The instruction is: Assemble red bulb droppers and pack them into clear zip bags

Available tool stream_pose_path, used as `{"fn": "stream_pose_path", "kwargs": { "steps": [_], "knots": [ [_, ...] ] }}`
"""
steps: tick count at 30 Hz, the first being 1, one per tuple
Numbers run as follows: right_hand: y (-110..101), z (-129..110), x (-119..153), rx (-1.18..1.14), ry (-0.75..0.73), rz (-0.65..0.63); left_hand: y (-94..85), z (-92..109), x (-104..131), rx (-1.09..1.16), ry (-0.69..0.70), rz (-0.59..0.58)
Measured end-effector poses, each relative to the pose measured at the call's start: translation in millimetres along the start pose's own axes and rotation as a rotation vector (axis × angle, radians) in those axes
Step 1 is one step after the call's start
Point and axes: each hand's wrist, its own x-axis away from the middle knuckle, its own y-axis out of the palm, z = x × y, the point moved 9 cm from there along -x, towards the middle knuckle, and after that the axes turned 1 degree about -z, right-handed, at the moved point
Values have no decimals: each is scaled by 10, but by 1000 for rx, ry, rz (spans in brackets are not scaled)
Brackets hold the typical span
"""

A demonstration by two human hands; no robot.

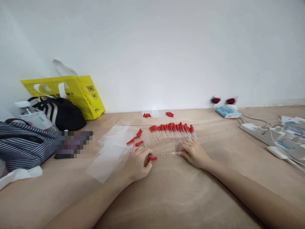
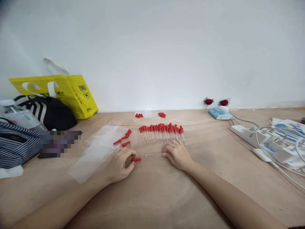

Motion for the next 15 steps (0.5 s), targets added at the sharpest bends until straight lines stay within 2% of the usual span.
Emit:
{"fn": "stream_pose_path", "kwargs": {
  "steps": [4,9,15],
  "knots": [
    [-26,10,86,-36,-17,-17,0,38,-15,15,24,11],
    [-33,-116,-14,-135,-56,-35,-36,68,1,-3,74,72],
    [69,-285,-113,-205,-105,10,41,61,-22,-23,99,45]
  ]
}}
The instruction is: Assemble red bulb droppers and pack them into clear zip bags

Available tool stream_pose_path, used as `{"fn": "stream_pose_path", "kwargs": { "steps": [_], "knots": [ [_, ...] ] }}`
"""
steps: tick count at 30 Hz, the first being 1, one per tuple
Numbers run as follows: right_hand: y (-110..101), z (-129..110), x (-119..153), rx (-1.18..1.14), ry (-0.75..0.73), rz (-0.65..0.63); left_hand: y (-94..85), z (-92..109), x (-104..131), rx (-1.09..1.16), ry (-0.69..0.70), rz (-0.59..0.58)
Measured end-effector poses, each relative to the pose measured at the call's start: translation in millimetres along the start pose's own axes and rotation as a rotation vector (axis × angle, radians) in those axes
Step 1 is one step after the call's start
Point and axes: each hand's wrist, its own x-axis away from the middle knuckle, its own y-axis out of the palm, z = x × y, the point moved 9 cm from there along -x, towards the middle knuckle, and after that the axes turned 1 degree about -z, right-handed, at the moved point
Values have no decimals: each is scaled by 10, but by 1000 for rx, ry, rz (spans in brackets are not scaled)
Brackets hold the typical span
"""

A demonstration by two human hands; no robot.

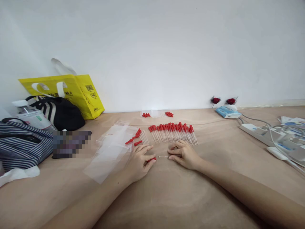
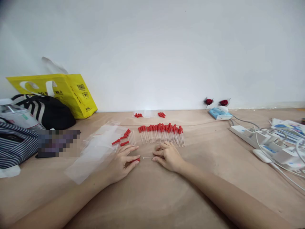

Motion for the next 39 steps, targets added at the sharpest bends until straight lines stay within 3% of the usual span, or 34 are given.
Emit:
{"fn": "stream_pose_path", "kwargs": {
  "steps": [9,21,33,39],
  "knots": [
    [-91,-59,53,-9,42,169,-29,44,-3,43,70,53],
    [-107,-230,68,23,49,188,-13,57,-48,120,10,43],
    [-53,-381,67,-73,27,198,68,-117,-32,185,-127,72],
    [-67,-358,64,-22,1,168,17,-41,-32,227,-64,64]
  ]
}}
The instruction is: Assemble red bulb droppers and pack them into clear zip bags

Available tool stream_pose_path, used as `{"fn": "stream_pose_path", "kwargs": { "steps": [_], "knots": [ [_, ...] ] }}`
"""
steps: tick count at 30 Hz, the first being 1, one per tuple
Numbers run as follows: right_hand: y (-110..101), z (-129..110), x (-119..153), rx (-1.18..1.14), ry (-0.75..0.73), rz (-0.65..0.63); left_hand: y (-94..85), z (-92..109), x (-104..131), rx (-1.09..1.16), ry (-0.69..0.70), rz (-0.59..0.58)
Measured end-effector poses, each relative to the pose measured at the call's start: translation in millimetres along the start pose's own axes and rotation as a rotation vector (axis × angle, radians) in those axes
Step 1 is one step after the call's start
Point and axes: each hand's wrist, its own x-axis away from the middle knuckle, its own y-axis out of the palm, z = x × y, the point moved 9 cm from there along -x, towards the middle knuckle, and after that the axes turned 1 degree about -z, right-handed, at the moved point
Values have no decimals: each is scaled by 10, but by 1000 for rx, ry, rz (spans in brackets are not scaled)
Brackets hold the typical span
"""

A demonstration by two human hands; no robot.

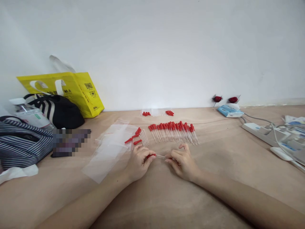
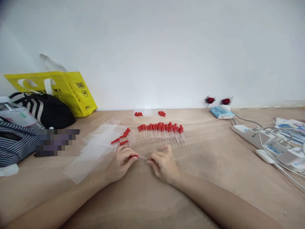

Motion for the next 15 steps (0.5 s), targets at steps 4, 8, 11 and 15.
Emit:
{"fn": "stream_pose_path", "kwargs": {
  "steps": [4,8,11,15],
  "knots": [
    [-29,4,-7,15,-41,-1,-14,89,-1,-10,46,-26],
    [-35,-21,-11,39,-86,19,7,157,4,-34,83,-50],
    [-25,-55,-11,45,-113,23,27,208,18,-49,120,-69],
    [-7,-88,-6,80,-116,6,41,266,24,-75,151,-103]
  ]
}}
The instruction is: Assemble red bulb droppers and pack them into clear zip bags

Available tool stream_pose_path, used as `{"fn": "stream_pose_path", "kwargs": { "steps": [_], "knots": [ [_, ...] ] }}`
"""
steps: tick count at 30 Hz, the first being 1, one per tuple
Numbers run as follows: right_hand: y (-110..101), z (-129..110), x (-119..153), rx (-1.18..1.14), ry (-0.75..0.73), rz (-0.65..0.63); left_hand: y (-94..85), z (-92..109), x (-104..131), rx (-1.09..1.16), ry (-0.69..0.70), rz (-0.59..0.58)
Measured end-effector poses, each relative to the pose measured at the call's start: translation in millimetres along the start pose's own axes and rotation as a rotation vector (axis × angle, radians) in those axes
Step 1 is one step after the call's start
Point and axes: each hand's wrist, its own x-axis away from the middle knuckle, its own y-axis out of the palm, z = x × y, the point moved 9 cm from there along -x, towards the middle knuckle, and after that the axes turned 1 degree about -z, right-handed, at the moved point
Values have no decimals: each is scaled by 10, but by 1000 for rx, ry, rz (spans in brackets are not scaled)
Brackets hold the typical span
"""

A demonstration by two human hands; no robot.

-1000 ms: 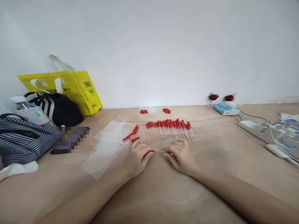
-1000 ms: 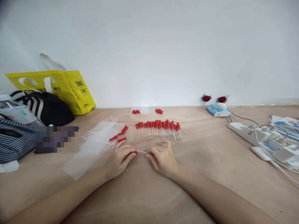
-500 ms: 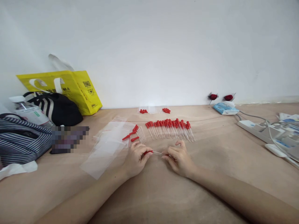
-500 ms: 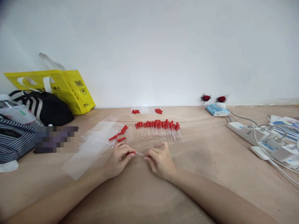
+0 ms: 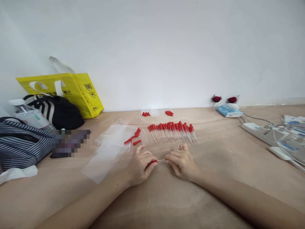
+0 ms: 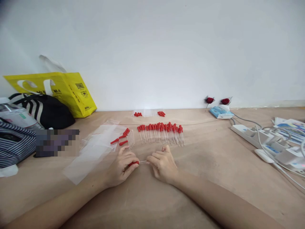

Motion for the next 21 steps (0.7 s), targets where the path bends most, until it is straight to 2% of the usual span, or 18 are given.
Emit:
{"fn": "stream_pose_path", "kwargs": {
  "steps": [11,17,21],
  "knots": [
    [64,-52,-24,18,2,-34,-31,79,-14,0,41,6],
    [43,20,-78,-31,23,-82,-59,-19,-42,-12,12,29],
    [-7,62,-73,35,4,-87,-81,-102,-42,-51,0,22]
  ]
}}
